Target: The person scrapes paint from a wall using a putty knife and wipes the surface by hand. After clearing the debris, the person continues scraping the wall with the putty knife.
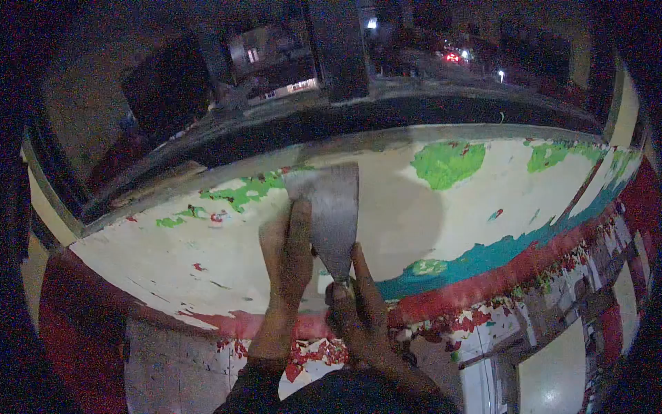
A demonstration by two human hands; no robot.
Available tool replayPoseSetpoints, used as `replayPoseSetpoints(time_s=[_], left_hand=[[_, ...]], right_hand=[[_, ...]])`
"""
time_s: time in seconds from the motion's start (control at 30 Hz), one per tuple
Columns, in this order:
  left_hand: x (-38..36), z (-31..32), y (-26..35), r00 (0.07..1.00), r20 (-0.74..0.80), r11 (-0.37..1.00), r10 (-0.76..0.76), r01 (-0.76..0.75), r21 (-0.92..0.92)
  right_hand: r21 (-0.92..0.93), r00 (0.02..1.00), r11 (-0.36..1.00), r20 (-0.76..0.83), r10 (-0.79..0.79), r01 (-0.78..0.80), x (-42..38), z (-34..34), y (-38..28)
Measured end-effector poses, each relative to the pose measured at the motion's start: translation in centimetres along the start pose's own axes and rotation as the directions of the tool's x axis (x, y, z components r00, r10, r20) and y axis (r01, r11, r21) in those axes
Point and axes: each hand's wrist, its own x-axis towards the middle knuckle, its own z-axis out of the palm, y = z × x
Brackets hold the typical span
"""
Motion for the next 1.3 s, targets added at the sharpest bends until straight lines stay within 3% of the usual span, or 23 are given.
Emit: replayPoseSetpoints(time_s=[0.17, 0.2, 0.4, 0.5, 0.6, 0.9, 0.97, 1.07, 1.1, 1.2, 1.3], left_hand=[[-1.5, 0.5, -0.2, 0.987, 0.057, 0.983, -0.149, 0.154, -0.095], [-0.8, 0.7, -0.3, 1.0, 0.003, 0.996, -0.015, 0.015, -0.088], [-0.3, 0.5, -0.1, 0.998, 0.055, 0.999, -0.017, 0.019, -0.029], [0.4, 0.5, 2.0, 0.991, 0.04, 0.978, -0.129, 0.134, -0.16], [-0.3, 0.9, -0.2, 0.999, 0.027, 0.998, 0.024, -0.022, -0.062], [0.3, 1.2, 0.5, 0.998, 0.001, 0.994, 0.063, -0.063, -0.09], [-0.1, 1.4, 0.4, 0.986, -0.026, 0.985, 0.167, -0.168, -0.025], [0.0, 1.1, 0.7, 0.996, 0.008, 0.996, 0.084, -0.084, -0.019], [0.0, 1.0, 0.9, 0.999, 0.036, 0.999, 0.008, -0.007, -0.033], [0.7, 1.0, 2.2, 0.999, -0.006, 0.993, -0.034, 0.033, -0.117], [0.1, 1.0, 1.0, 0.997, 0.03, 0.997, 0.074, -0.073, -0.035]], right_hand=[[-0.126, 1.0, 0.992, -0.021, -0.014, 0.011, -1.1, -0.8, 0.8], [-0.112, 1.0, 0.994, -0.018, -0.021, 0.018, -0.8, -0.7, 0.6], [-0.048, 0.997, 0.999, -0.08, 0.015, -0.019, -0.2, -0.5, 0.9], [0.021, 0.992, 0.995, -0.08, 0.099, -0.097, -0.4, -0.2, -0.5], [-0.017, 0.997, 0.999, -0.066, 0.049, -0.05, -0.5, -0.6, -0.4], [-0.04, 0.996, 0.997, -0.067, -0.064, 0.061, -0.6, -0.9, 0.5], [0.02, 0.999, 1.0, -0.033, -0.022, 0.023, -0.6, -1.0, 0.0], [-0.046, 0.996, 0.998, -0.078, 0.038, -0.041, -0.8, -0.9, 0.0], [-0.03, 0.997, 1.0, -0.071, 0.003, -0.006, -0.4, -0.8, -0.1], [-0.012, 0.998, 0.999, -0.049, -0.03, 0.029, -0.2, -0.8, -0.1], [-0.046, 0.999, 0.998, -0.014, -0.042, 0.041, -0.2, -1.3, -0.2]])
